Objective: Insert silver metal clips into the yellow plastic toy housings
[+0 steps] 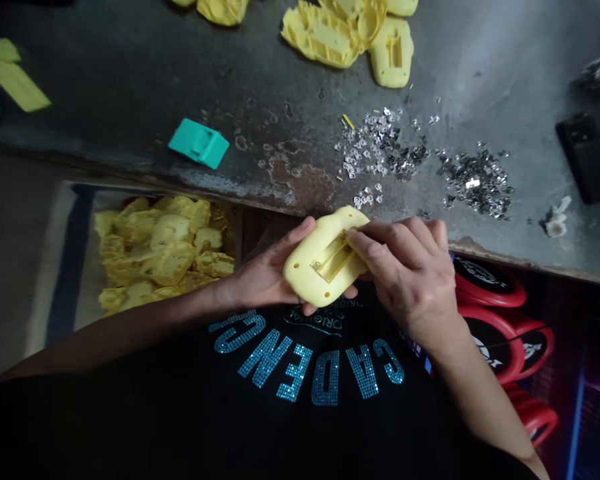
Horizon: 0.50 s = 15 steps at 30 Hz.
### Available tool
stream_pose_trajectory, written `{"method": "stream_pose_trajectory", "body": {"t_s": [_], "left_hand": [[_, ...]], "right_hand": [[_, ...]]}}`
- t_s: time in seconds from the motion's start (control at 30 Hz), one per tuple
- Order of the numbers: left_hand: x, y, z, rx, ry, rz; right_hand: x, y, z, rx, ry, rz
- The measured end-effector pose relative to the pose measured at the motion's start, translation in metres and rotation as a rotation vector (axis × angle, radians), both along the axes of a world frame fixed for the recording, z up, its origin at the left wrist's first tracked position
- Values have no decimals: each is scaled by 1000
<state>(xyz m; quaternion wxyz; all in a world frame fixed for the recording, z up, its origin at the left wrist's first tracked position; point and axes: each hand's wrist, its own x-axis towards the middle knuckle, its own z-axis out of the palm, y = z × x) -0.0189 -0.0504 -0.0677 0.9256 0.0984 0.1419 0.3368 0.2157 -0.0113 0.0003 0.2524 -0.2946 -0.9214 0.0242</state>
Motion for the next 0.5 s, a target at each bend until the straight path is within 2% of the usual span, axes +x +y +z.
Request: {"method": "stream_pose_trajectory", "body": {"t_s": [0.17, 0.23, 0.3, 0.4, 0.5], "left_hand": [[0, -2, 0, 68, 23, -10], [2, -4, 1, 85, 75, 2], [3, -4, 4, 107, 136, 25], [5, -8, 11, 146, 291, 128], [1, -18, 17, 136, 582, 257]], "right_hand": [[2, -8, -1, -19, 38, -13], [4, -3, -1, -127, 143, -32], [6, 8, -2, -303, 248, -46], [5, 25, -4, -507, 281, 0], [-1, 28, -3, -534, 213, 50]]}}
